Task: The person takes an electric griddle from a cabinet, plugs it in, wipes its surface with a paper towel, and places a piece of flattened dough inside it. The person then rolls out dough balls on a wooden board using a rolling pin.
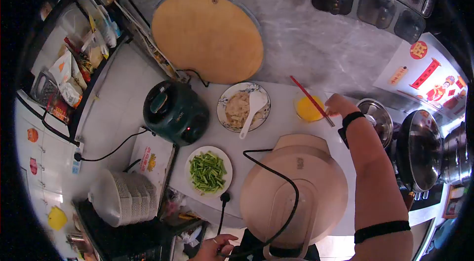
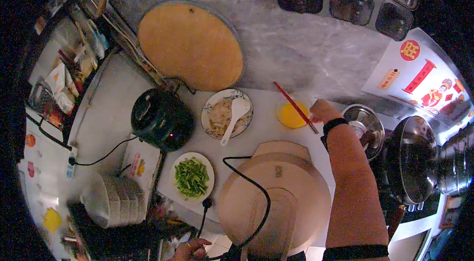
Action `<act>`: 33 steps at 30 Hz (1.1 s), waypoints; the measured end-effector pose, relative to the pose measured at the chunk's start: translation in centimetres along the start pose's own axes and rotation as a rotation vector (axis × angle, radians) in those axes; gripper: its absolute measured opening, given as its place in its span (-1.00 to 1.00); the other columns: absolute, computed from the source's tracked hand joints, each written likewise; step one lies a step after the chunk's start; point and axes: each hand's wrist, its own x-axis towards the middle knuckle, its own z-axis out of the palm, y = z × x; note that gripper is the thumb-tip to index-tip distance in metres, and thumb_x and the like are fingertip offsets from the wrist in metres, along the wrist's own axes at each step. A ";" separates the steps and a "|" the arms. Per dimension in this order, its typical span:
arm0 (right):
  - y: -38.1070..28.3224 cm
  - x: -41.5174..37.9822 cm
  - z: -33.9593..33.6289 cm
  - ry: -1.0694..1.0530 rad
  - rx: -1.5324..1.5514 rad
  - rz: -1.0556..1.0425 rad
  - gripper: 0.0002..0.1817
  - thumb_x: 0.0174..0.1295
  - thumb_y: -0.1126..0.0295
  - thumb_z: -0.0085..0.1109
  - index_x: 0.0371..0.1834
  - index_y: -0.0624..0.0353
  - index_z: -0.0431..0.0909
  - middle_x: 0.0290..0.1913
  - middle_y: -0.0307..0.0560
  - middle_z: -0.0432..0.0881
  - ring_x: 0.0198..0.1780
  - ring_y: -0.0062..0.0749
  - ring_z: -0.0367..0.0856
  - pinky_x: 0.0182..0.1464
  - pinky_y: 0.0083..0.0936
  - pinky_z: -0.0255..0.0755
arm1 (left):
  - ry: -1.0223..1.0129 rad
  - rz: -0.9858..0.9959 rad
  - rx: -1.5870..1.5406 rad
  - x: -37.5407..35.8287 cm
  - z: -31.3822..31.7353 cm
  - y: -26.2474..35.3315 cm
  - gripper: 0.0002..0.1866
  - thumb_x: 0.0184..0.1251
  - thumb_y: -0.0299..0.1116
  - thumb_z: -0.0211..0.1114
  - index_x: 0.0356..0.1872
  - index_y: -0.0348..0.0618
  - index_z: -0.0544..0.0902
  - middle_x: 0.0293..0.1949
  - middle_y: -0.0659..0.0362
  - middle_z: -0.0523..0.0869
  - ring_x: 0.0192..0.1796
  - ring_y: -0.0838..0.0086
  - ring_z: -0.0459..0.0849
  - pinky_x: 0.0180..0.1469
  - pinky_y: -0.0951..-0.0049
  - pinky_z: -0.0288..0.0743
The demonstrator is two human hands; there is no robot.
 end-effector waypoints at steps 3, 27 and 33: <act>-4.4 -4.1 -4.3 0.010 -0.847 -0.334 -0.84 0.01 0.35 0.11 -0.52 0.23 0.57 -0.51 0.06 0.62 -0.48 -0.16 0.63 -0.42 -0.29 0.54 | -0.004 0.010 0.015 0.1 -0.1 -0.7 -0.31 0.36 0.18 -0.25 -0.04 -0.40 0.42 -0.69 0.36 0.25 -0.75 0.71 0.18 -0.68 0.68 0.26; -13.6 -24.9 -2.2 0.831 0.363 0.118 -0.58 0.14 0.23 0.13 -0.02 0.31 0.45 -0.07 0.17 0.57 -0.03 -0.10 0.55 0.01 -0.35 0.39 | 0.036 -0.164 0.477 4.6 1.4 -4.5 -0.35 0.17 -0.16 0.26 0.18 -0.28 0.22 -0.25 -0.09 0.64 -0.25 0.17 0.67 -0.21 0.33 0.51; -14.1 -37.1 7.9 0.795 0.217 0.384 -0.52 0.20 0.15 0.06 0.02 0.33 0.39 -0.11 0.26 0.54 -0.08 0.05 0.54 -0.03 -0.25 0.41 | -0.248 -0.037 0.202 8.0 1.7 -10.9 -0.14 0.20 -0.26 0.23 0.28 -0.41 -0.18 -0.08 -0.14 0.57 -0.10 0.21 0.65 -0.14 0.30 0.54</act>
